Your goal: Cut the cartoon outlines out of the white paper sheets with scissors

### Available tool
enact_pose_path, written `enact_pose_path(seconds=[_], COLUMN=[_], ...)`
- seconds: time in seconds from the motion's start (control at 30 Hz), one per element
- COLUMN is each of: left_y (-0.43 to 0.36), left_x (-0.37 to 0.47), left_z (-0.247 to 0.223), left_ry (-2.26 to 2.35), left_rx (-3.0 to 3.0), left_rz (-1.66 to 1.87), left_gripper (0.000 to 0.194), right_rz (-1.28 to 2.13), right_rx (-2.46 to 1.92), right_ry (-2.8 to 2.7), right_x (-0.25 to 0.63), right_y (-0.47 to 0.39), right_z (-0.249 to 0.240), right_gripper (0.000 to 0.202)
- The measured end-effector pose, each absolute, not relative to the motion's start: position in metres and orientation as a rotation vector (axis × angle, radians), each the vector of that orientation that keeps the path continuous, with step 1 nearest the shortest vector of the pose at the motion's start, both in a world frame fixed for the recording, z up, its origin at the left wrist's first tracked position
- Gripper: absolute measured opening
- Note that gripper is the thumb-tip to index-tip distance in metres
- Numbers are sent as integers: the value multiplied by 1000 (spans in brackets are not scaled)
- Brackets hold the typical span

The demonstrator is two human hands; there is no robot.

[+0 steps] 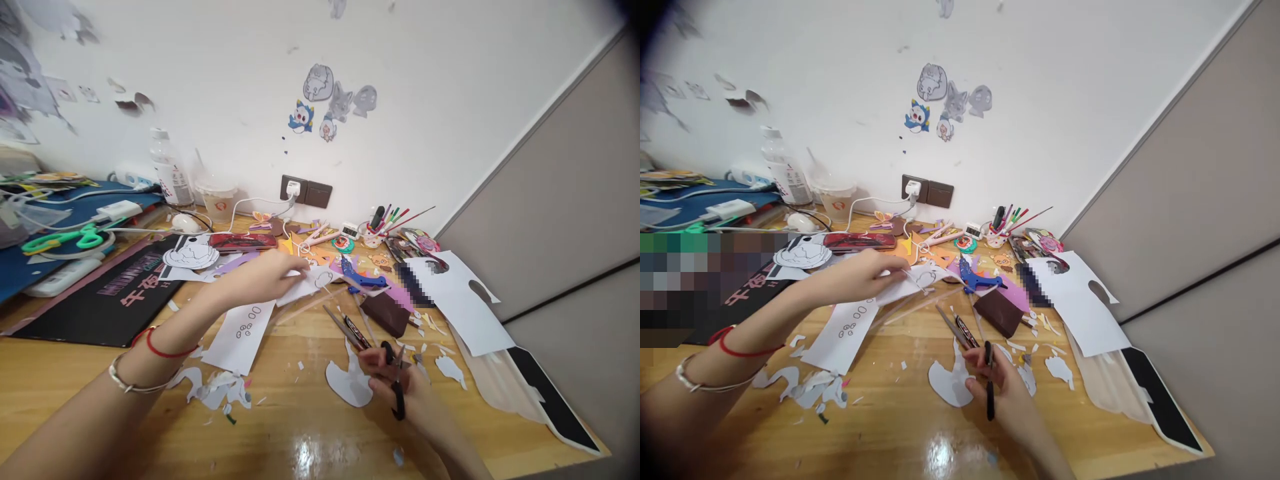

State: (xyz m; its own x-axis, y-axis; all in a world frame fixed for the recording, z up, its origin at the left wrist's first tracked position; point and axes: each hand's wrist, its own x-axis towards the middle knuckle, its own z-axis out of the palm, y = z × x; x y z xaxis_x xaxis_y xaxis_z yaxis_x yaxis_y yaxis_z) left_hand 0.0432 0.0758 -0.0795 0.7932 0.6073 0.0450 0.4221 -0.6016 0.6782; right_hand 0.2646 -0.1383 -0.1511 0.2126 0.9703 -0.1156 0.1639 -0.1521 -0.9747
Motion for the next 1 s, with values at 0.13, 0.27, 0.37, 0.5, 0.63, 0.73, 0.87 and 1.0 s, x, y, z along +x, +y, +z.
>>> enact_pose_path(seconds=[0.13,0.27,0.37,0.5,0.63,0.73,0.87,1.0], left_y=[87,91,92,96,106,111,115,120], left_x=[32,38,48,54,48,42,36,34], left_z=[-69,-80,-91,-100,-99,-95,-91,-95], left_ry=[792,749,759,862,976,1015,1035,1072], left_rx=[1985,1740,1650,1609,1627,1678,1741,1779], left_rz=[723,790,786,833,885,900,879,763], left_gripper=[31,32,30,26,26,24,24,28], right_rz=[929,864,834,740,673,644,618,599], right_rx=[-1403,-1235,-1137,-1105,-1104,-1111,-1128,-1168], right_ry=[-988,-932,-928,-884,-882,-882,-848,-804], right_x=[268,262,251,242,249,261,286,309], right_y=[-120,-73,-37,-4,16,23,20,7], right_z=[-141,-120,-99,-77,-67,-62,-53,-45], right_gripper=[33,38,44,51,43,34,42,41])
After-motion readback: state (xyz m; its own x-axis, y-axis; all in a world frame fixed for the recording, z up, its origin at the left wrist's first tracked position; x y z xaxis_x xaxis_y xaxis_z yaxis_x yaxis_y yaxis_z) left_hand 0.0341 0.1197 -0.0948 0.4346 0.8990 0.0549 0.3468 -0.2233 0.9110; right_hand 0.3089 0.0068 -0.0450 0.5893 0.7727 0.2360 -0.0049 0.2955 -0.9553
